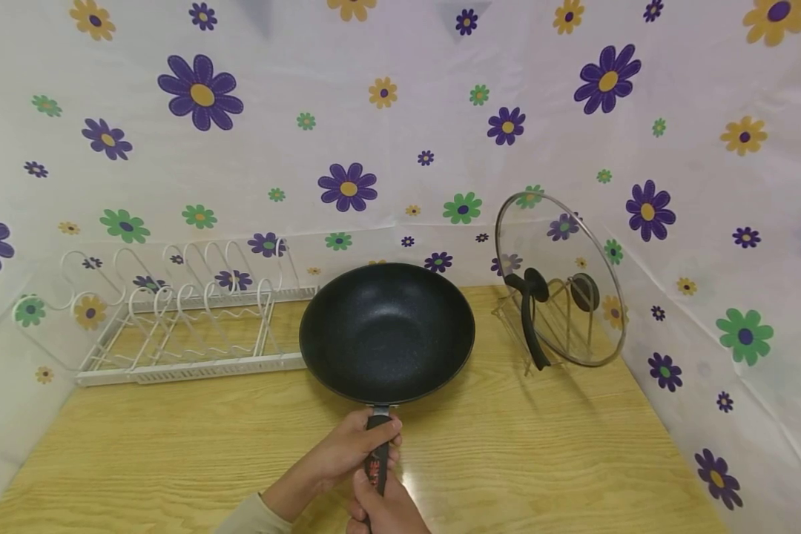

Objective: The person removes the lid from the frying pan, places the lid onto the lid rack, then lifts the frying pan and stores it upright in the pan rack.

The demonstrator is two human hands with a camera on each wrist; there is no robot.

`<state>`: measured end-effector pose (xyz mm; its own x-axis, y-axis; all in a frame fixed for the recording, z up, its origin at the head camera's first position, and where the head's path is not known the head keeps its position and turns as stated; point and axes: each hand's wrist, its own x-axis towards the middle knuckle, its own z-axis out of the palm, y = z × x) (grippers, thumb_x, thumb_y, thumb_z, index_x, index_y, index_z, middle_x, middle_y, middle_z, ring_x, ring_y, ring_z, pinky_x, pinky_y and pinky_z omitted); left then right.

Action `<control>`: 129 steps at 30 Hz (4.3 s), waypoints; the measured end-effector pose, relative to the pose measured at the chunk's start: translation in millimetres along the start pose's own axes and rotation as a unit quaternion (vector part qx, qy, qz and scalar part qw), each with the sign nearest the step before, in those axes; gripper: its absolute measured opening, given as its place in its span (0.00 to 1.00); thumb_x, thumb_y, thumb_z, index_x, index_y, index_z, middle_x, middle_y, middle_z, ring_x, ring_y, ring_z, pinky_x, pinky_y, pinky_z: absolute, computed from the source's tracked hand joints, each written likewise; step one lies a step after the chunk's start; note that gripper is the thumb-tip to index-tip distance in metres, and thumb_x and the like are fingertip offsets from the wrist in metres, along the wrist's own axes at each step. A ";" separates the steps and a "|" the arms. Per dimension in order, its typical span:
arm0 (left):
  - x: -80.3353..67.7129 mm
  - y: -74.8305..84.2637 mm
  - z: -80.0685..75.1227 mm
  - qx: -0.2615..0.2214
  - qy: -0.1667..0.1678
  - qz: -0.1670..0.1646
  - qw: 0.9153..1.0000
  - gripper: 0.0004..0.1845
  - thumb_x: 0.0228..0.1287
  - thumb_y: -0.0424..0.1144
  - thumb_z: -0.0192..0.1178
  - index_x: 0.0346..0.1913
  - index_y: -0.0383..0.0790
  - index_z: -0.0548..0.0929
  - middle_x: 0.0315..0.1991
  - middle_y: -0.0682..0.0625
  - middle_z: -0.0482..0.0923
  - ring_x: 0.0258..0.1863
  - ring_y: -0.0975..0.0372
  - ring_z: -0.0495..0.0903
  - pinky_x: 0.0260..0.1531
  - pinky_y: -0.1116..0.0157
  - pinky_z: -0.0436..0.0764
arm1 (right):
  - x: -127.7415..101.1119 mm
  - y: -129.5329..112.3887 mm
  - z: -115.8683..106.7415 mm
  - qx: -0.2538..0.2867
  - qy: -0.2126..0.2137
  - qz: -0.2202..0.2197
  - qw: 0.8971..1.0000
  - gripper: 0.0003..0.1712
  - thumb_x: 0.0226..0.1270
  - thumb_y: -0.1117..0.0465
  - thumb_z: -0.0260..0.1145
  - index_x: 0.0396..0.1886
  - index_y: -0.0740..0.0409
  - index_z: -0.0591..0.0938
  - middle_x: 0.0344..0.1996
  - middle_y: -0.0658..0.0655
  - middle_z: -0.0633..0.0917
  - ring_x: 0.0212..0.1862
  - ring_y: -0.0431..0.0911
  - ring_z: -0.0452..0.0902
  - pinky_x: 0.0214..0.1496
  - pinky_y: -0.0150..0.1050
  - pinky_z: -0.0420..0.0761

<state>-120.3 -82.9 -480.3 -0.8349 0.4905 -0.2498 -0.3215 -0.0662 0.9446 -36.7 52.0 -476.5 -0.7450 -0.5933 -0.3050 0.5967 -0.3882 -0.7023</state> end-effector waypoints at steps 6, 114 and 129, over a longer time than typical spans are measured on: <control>-0.3 0.2 0.2 0.001 0.002 0.000 1.000 0.11 0.76 0.38 0.58 0.44 0.30 0.77 0.34 0.48 0.81 0.30 0.65 0.84 0.35 0.69 0.85 | 0.2 3.1 -0.8 0.008 0.001 -0.007 1.000 0.22 0.81 0.49 0.58 0.62 0.51 0.61 0.26 0.45 0.68 0.25 0.35 0.61 0.30 0.27 0.64; -21.8 47.6 8.0 0.216 -0.026 0.084 0.972 0.13 0.70 0.40 0.63 0.46 0.32 0.78 0.31 0.52 0.75 0.27 0.67 0.72 0.30 0.71 0.74 | -22.9 -7.9 19.0 -0.046 0.055 -0.062 0.996 0.11 0.77 0.57 0.59 0.43 0.57 0.67 0.21 0.46 0.67 0.21 0.36 0.60 0.24 0.29 0.65; -32.8 58.9 8.1 0.239 0.012 0.075 0.968 0.19 0.71 0.42 0.63 0.53 0.30 0.76 0.34 0.50 0.75 0.31 0.62 0.73 0.33 0.68 0.74 | -22.1 -13.9 19.4 -0.043 0.013 -0.054 0.998 0.13 0.79 0.54 0.60 0.43 0.57 0.67 0.22 0.46 0.67 0.20 0.36 0.58 0.24 0.28 0.65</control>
<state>-108.2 -95.9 -414.8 -0.8679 0.4861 -0.1018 0.0433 0.2782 0.9595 -22.8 56.8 -447.6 -0.8116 -0.5327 -0.2398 0.4856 -0.3871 -0.7838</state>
